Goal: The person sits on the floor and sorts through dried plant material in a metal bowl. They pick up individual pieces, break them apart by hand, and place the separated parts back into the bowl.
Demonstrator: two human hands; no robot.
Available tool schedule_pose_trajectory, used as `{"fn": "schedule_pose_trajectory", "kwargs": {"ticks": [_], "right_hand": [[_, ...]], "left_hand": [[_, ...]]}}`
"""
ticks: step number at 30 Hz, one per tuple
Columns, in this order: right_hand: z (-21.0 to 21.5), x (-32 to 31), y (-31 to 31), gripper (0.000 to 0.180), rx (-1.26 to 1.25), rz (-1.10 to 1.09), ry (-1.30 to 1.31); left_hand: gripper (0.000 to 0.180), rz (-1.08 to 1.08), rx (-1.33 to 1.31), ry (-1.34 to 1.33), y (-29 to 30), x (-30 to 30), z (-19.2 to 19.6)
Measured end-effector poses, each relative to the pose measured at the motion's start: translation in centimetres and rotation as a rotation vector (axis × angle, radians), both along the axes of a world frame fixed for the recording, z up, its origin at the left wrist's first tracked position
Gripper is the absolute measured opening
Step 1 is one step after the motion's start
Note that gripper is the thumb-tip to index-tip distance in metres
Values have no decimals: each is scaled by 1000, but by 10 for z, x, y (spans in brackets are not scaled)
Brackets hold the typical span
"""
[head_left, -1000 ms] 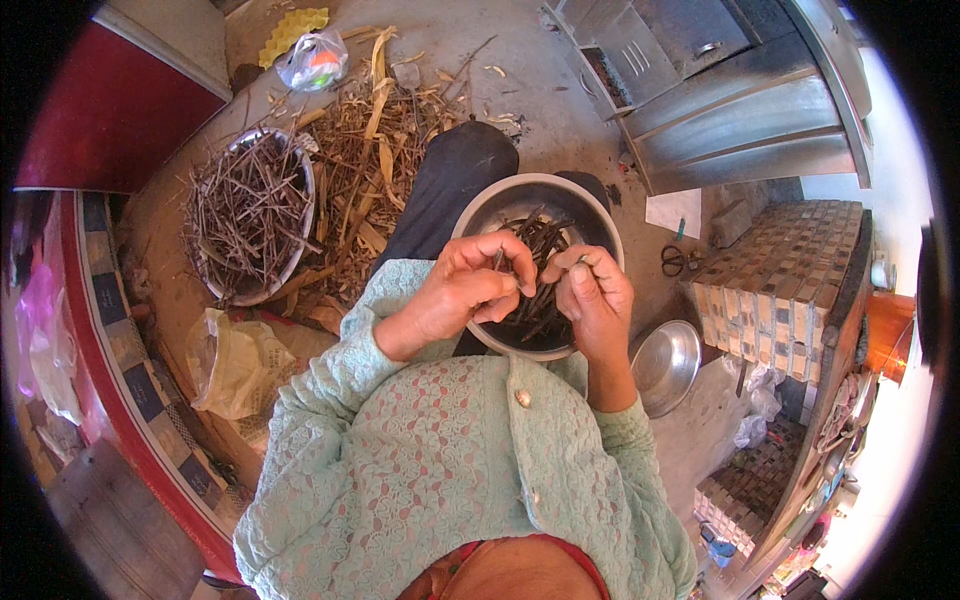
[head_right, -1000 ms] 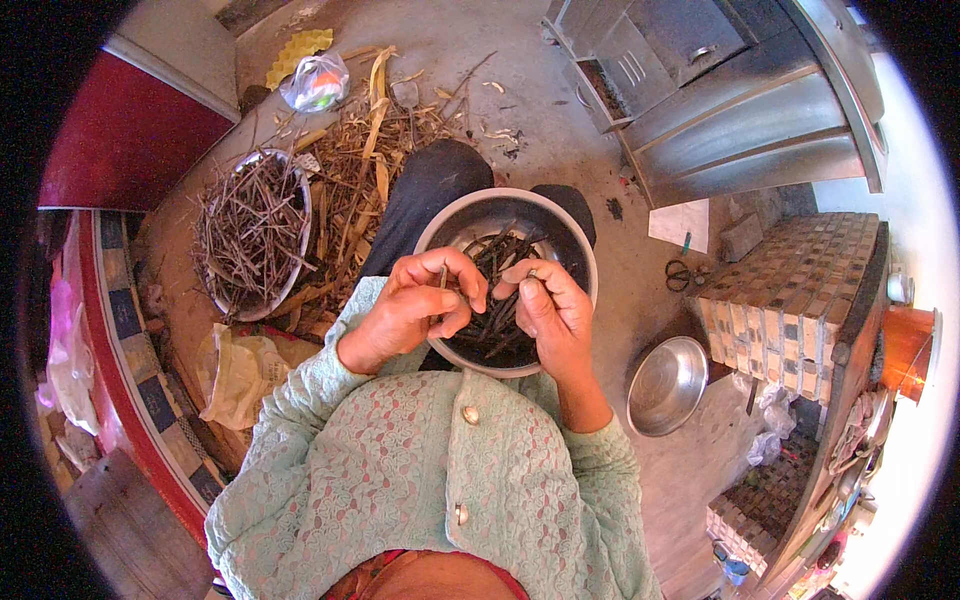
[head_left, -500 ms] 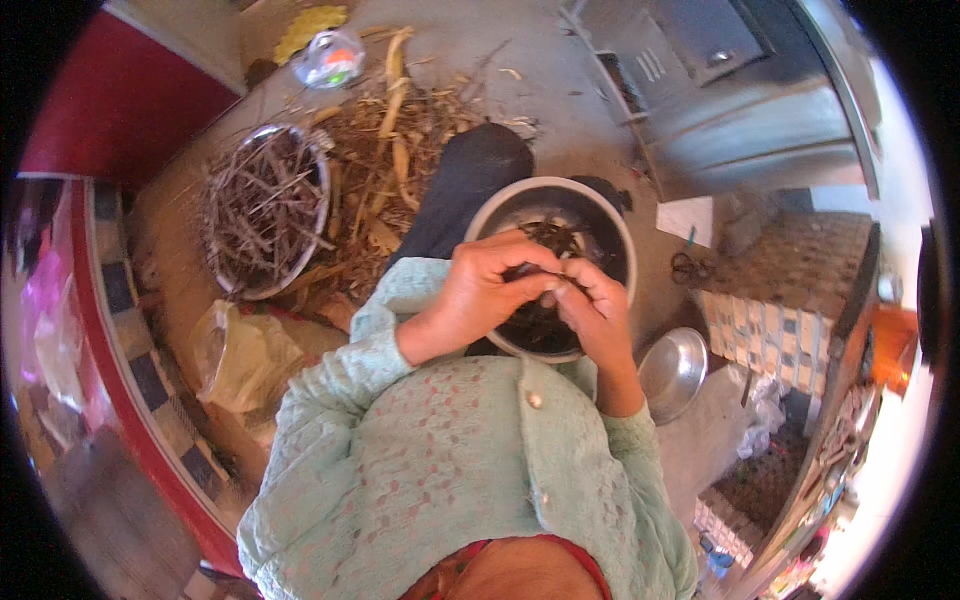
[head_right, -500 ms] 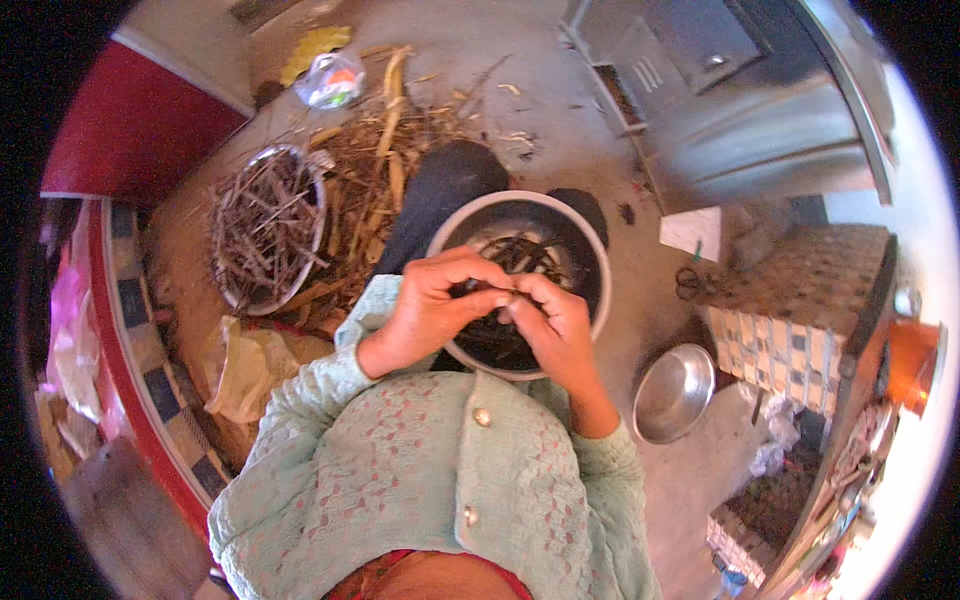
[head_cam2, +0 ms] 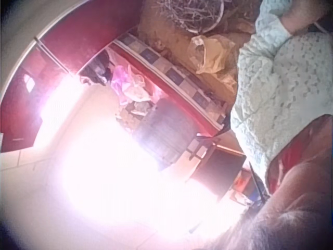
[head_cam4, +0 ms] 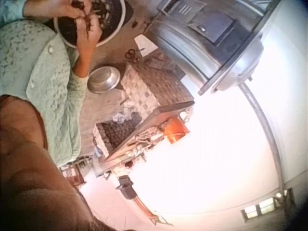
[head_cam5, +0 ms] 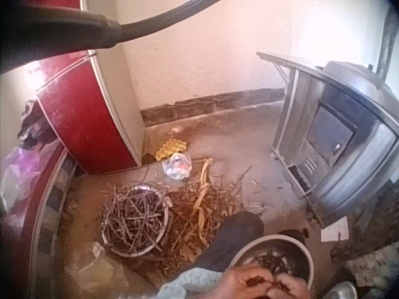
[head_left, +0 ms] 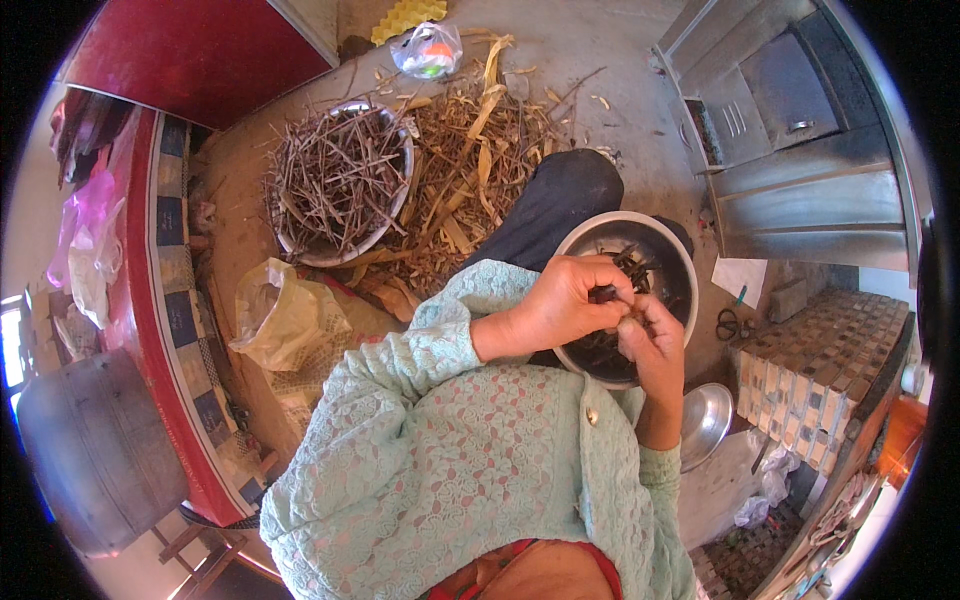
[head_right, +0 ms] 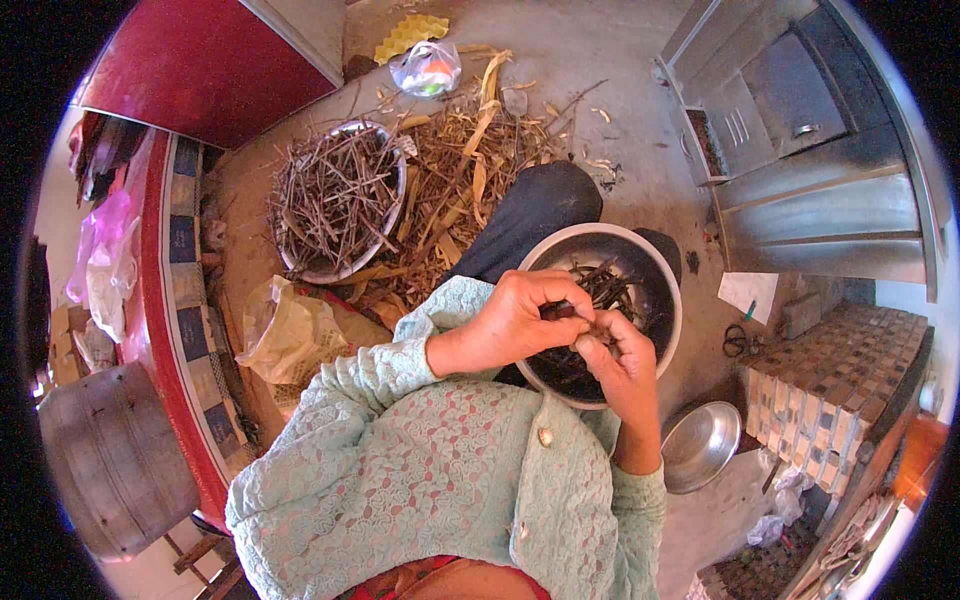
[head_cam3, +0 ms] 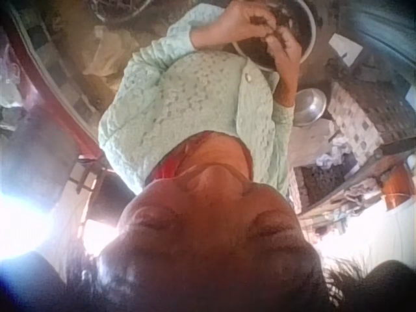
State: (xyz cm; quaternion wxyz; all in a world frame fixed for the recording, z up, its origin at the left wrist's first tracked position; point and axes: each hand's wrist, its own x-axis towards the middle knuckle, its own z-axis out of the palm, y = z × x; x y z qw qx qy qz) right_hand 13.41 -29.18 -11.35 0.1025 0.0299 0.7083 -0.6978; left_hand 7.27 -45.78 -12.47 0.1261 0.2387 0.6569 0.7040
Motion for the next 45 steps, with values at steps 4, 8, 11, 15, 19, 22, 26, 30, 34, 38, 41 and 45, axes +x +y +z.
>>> {"fn": "schedule_pose_trajectory", "kwargs": {"ticks": [4, 8, 11, 15, 19, 22, 26, 30, 34, 38, 41, 45], "right_hand": [[-3, 1, 7, 19, 33, 26, -82], [6, -4, -1, 13, 133, 51, 44], [6, -6, -6, 8, 162, 63, 114], [3, -6, -7, 17, 21, -27, 26], [9, -8, -11, 29, -208, -93, -17], [-3, -8, -6, 27, -353, -84, 43], [-15, -10, 8, 31, -567, -96, 78], [-9, -11, 6, 37, -703, -134, 35], [-5, -12, 6, 39, -755, -211, -31], [-7, -10, 6, 41, -782, -217, -49], [-7, -10, 1, 42, -766, -243, -7], [-10, -10, -10, 43, -795, -205, 79]], "left_hand": [[4, -126, 176, -292, -1, 0, -2], [5, -109, 153, -257, -6, 1, -1], [6, -16, 196, -218, -12, 0, 3], [5, 147, 161, -204, -31, -9, 15], [5, 356, 17, -102, -66, -26, -1], [8, 476, -252, -6, -96, -44, -21], [19, 577, -823, 182, -128, -56, -57], [23, 533, -969, 214, -147, -62, -90], [31, 468, -1224, 151, -144, -63, -96], [29, 541, -1180, 267, -130, -56, -80], [22, 625, -866, 361, -102, -50, -42], [11, 434, -342, 537, -50, -26, 19]]}}
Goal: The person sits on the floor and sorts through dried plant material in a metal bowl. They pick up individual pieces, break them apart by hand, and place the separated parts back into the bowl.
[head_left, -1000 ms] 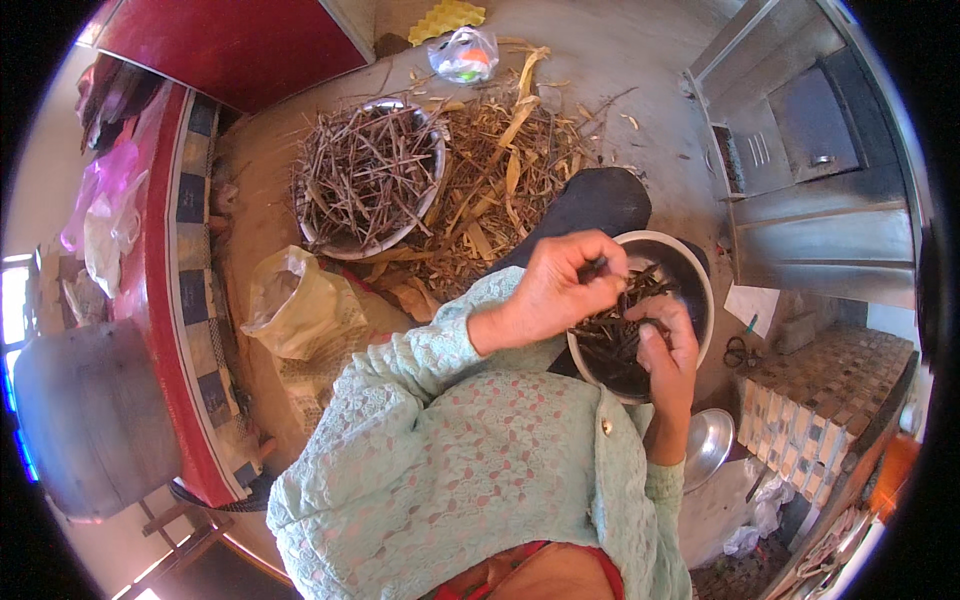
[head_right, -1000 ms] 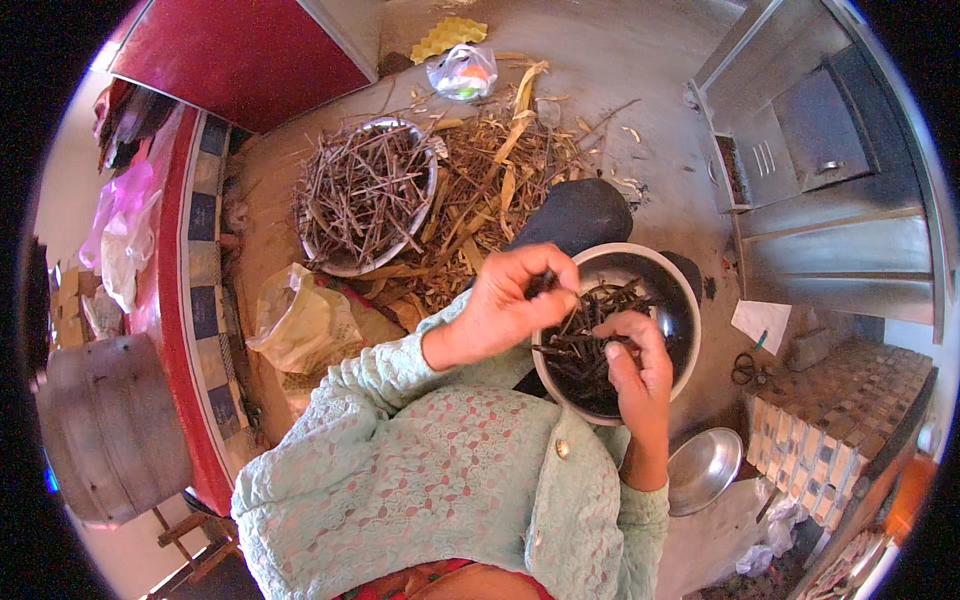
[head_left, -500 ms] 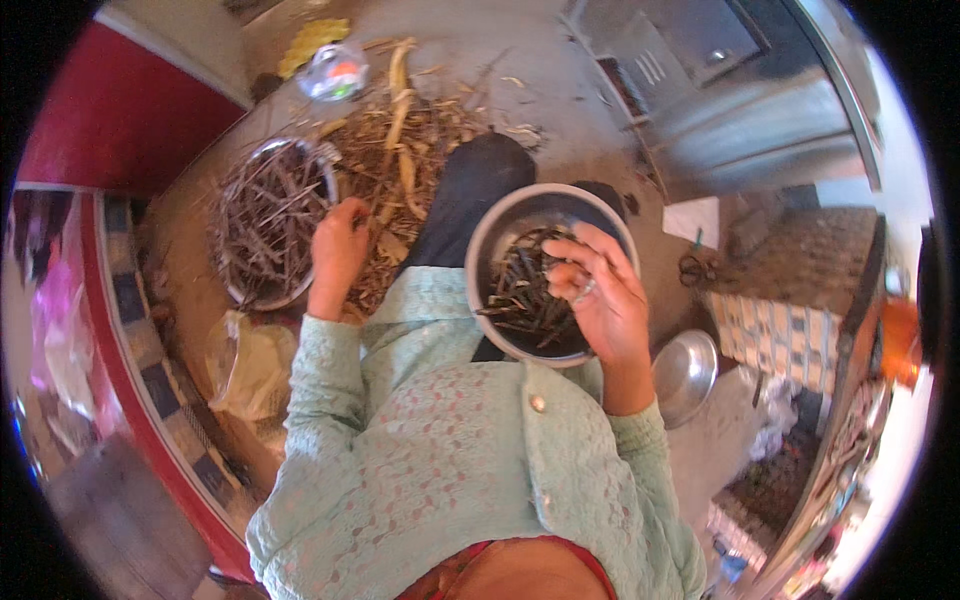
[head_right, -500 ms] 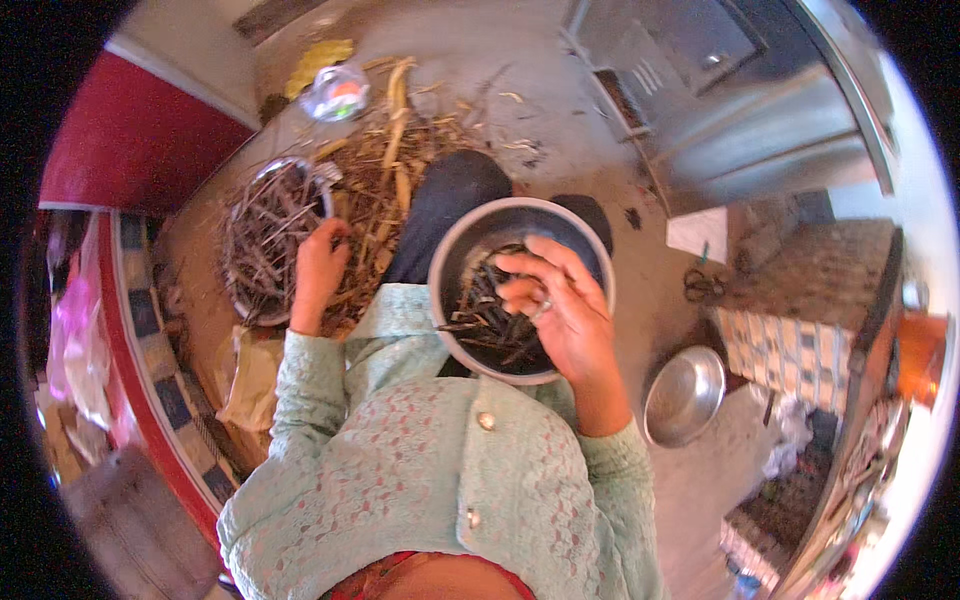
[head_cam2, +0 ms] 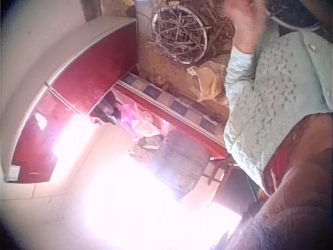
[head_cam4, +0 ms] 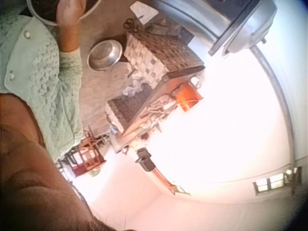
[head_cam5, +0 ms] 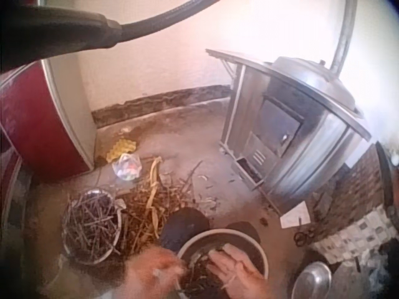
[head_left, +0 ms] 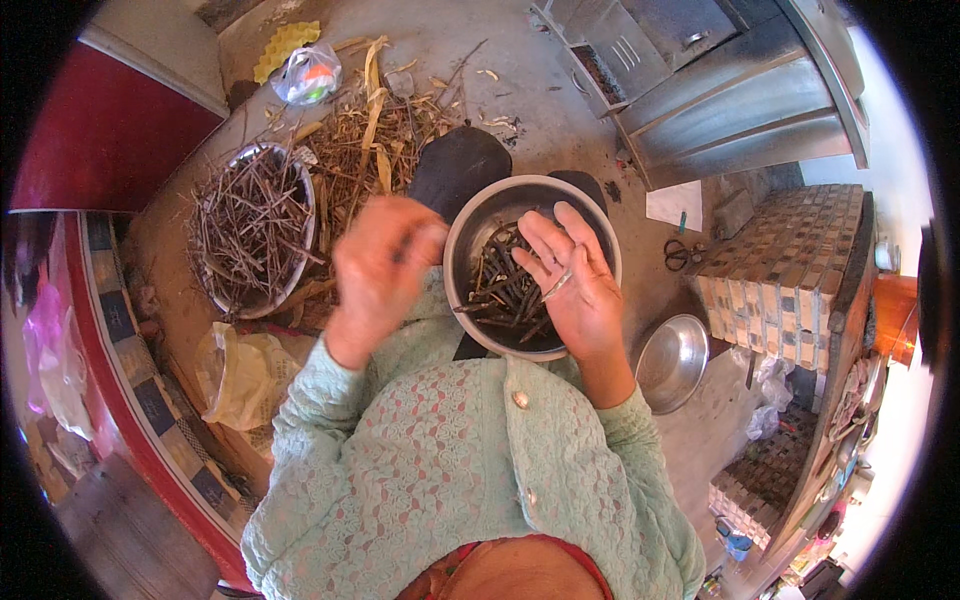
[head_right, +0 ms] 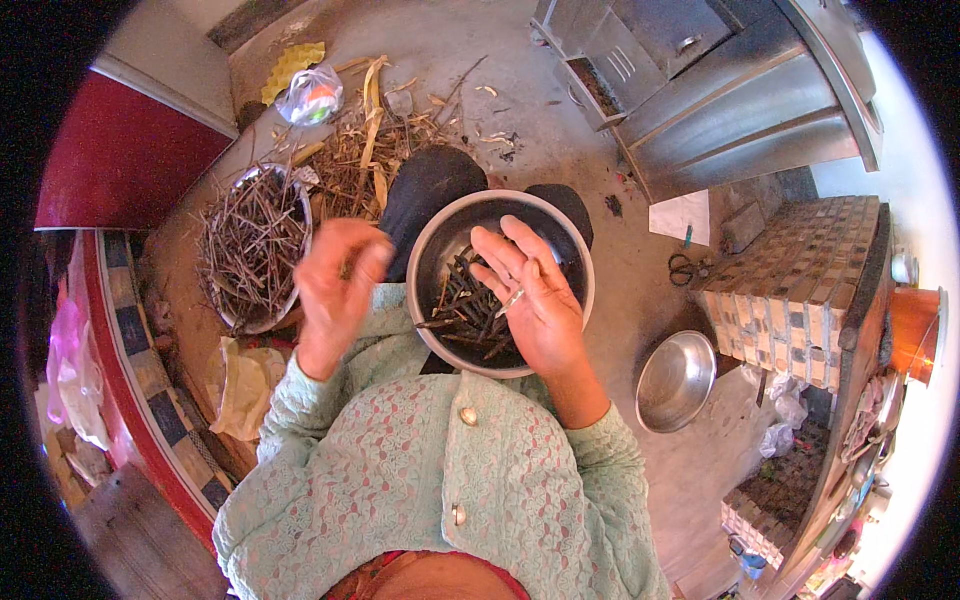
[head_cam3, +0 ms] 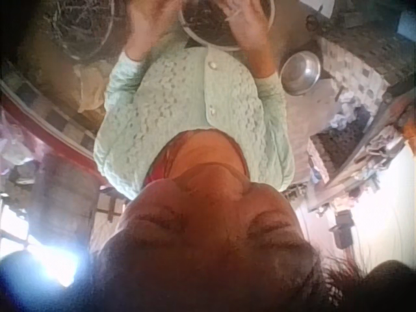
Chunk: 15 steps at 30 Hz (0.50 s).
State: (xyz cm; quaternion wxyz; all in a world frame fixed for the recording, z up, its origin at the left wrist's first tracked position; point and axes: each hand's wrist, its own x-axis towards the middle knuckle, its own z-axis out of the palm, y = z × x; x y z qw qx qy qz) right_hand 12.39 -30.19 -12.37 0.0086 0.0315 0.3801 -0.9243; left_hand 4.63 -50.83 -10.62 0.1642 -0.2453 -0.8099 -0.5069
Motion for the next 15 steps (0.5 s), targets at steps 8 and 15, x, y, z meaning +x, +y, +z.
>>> {"fn": "schedule_pose_trajectory", "kwargs": {"ticks": [8, 15], "right_hand": [[-2, 3, -12, 43, 143, 41, 65], [-5, 5, -3, 29, 405, 43, 9]], "left_hand": [[15, -470, 93, -274, 59, 32, -17], [9, -377, 72, -489, 53, 35, -13]]}}
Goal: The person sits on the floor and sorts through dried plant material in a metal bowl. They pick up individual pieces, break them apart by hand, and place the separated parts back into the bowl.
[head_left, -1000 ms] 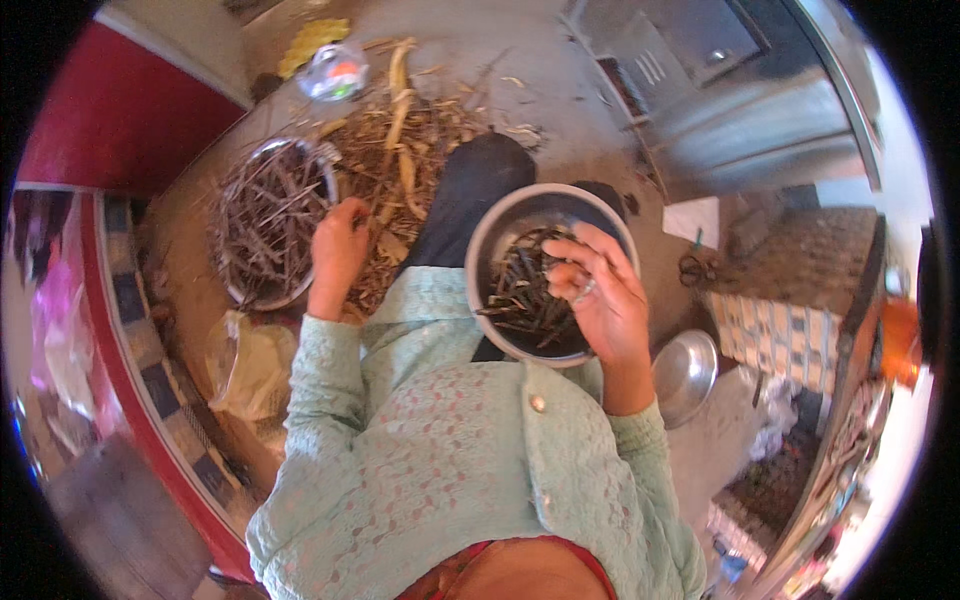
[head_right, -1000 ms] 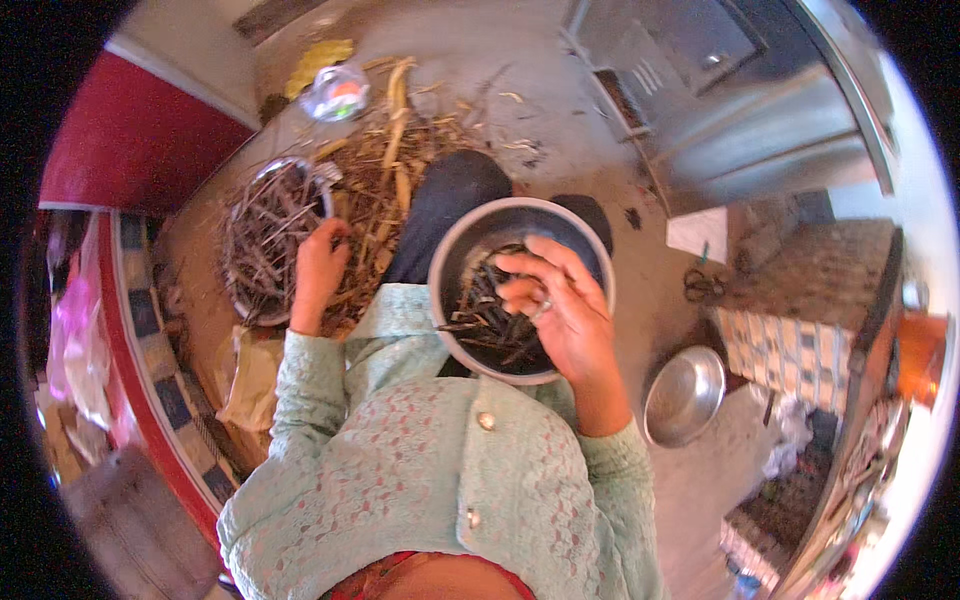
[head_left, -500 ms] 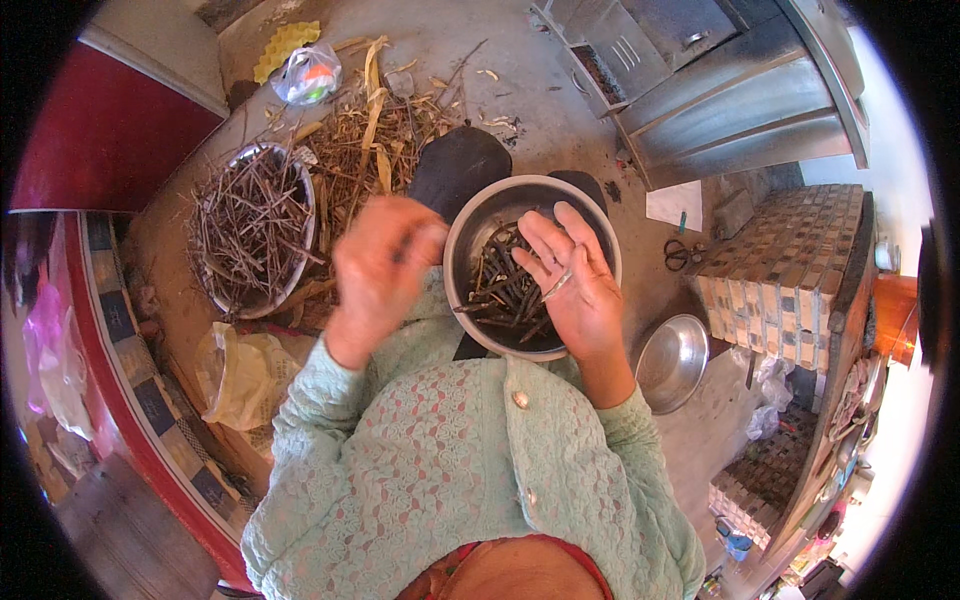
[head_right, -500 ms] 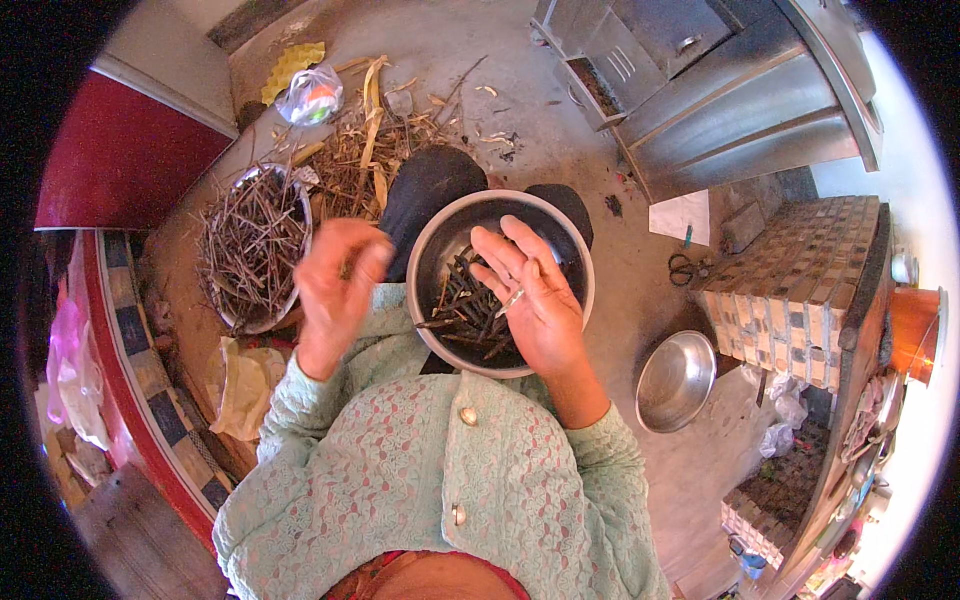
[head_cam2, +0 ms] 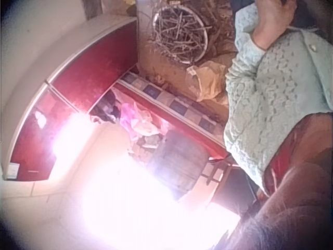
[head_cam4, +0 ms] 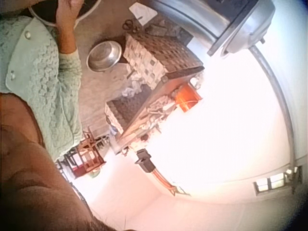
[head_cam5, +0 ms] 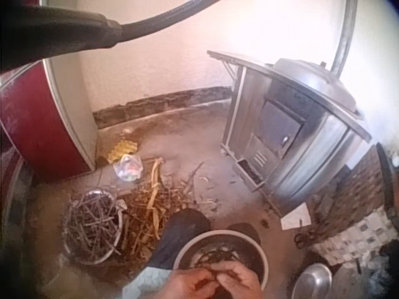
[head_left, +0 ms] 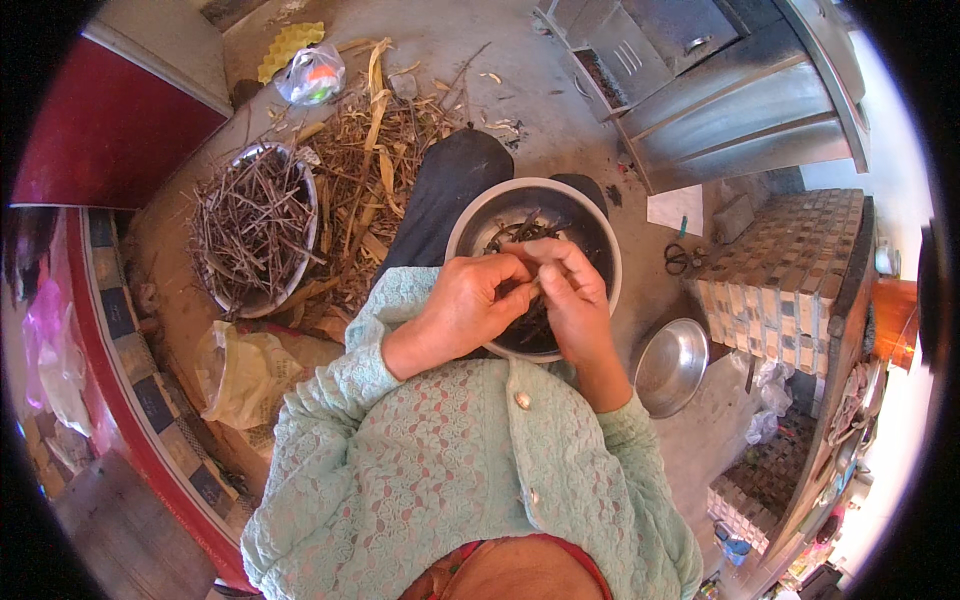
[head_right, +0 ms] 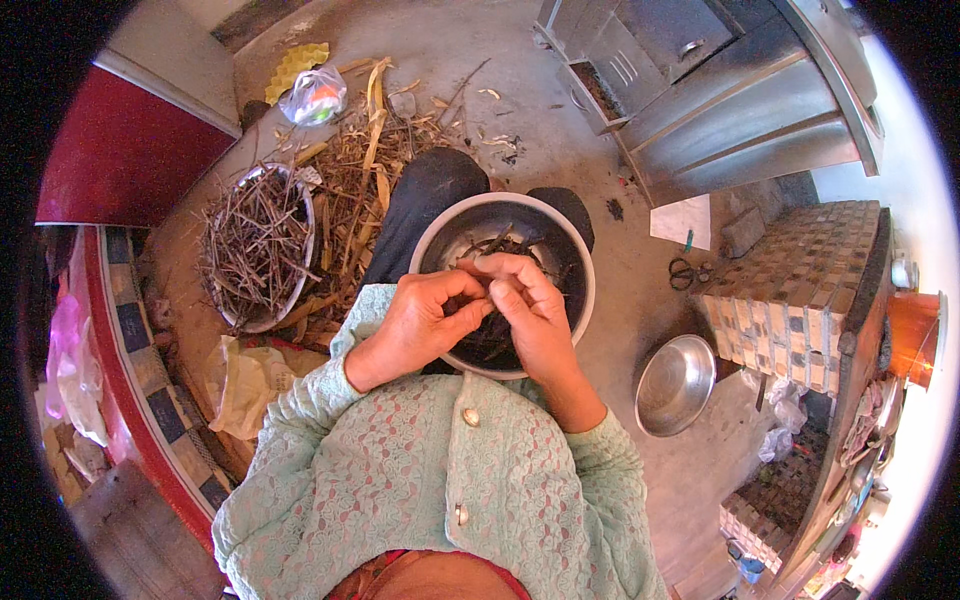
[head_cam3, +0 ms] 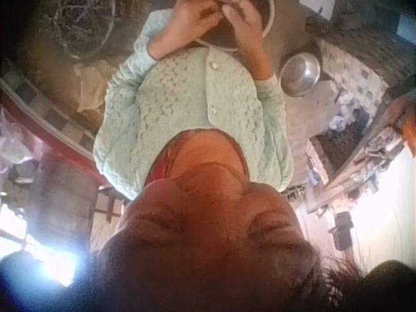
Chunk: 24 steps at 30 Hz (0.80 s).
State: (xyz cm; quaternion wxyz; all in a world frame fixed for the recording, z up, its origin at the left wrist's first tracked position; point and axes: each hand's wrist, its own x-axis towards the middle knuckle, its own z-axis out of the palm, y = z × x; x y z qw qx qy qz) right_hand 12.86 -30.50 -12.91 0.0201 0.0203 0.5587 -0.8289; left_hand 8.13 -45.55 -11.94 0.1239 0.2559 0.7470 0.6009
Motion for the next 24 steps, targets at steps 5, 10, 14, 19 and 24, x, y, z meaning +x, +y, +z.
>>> {"fn": "schedule_pose_trajectory", "kwargs": {"ticks": [5, 10, 14, 19, 24], "right_hand": [[5, 7, 15, 18, 271, 2, 15], [11, 1, 36, 18, 680, -14, 300], [25, -2, 42, 21, 944, -87, 265], [18, -7, 39, 26, 1288, 37, 307], [10, -14, 27, 27, 1453, 167, 387]], "left_hand": [[9, -9, -32, 57, -6, -2, 7], [8, 65, -64, 142, -21, -10, 11], [10, 319, -276, 207, -57, -28, 21], [36, 529, -602, 470, -83, -45, 16], [26, 398, -235, 383, -68, -41, 12]]}}
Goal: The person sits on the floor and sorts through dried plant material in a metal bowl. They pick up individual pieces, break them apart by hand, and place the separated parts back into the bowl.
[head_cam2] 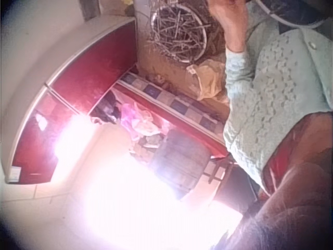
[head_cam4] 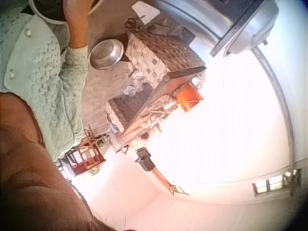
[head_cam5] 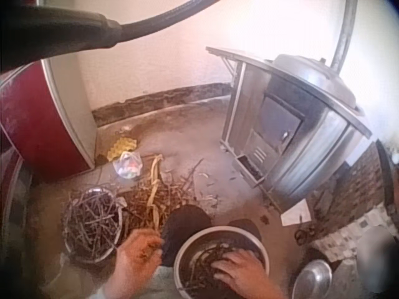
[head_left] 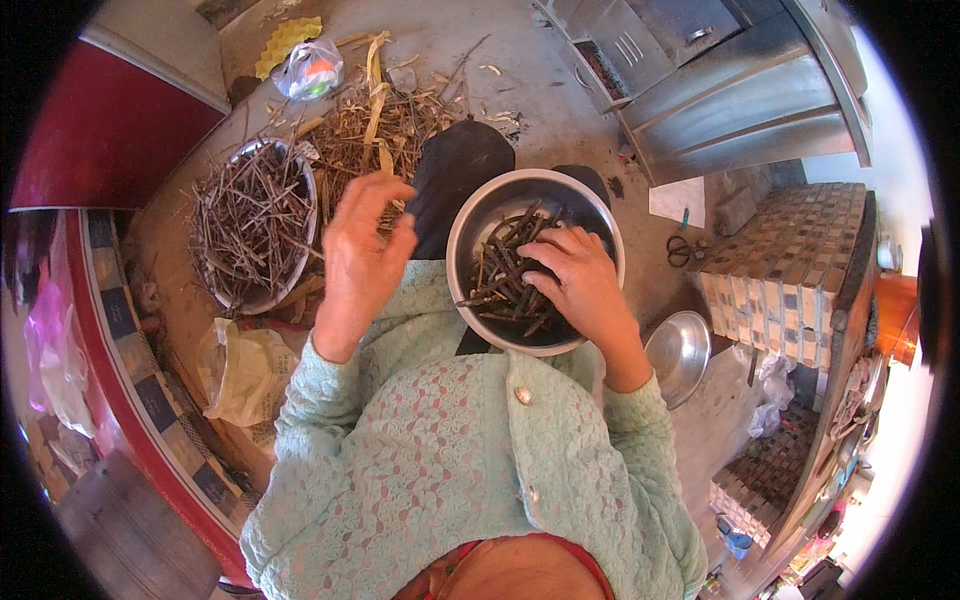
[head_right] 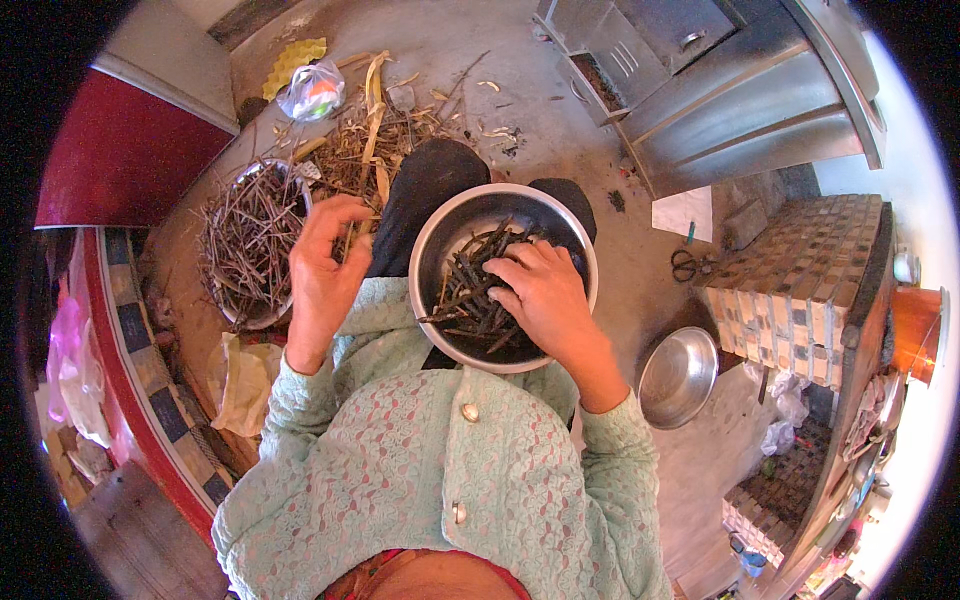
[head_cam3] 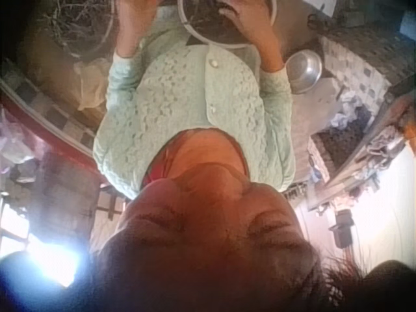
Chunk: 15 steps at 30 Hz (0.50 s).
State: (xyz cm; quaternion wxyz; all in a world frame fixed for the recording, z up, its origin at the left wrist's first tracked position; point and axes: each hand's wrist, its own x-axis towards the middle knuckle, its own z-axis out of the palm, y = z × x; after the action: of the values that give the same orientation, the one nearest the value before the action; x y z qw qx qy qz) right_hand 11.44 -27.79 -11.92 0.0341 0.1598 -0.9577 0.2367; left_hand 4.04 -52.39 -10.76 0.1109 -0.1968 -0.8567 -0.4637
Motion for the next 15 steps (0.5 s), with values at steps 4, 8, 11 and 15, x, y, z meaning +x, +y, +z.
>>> {"fn": "schedule_pose_trajectory", "kwargs": {"ticks": [4, 8, 11, 15], "right_hand": [[-4, -6, -1, 19, -26, 51, -17], [-9, -7, -2, 12, -10, 98, 56], [-9, -9, 1, 12, 5, 130, 143], [-8, -11, 5, 15, -27, 156, 244]], "left_hand": [[18, -186, 191, -210, 18, 6, -2], [16, -313, 268, -299, 29, 9, -11], [16, -376, 193, -191, 38, 10, -12], [18, -384, -26, 24, 49, 14, -12]]}}
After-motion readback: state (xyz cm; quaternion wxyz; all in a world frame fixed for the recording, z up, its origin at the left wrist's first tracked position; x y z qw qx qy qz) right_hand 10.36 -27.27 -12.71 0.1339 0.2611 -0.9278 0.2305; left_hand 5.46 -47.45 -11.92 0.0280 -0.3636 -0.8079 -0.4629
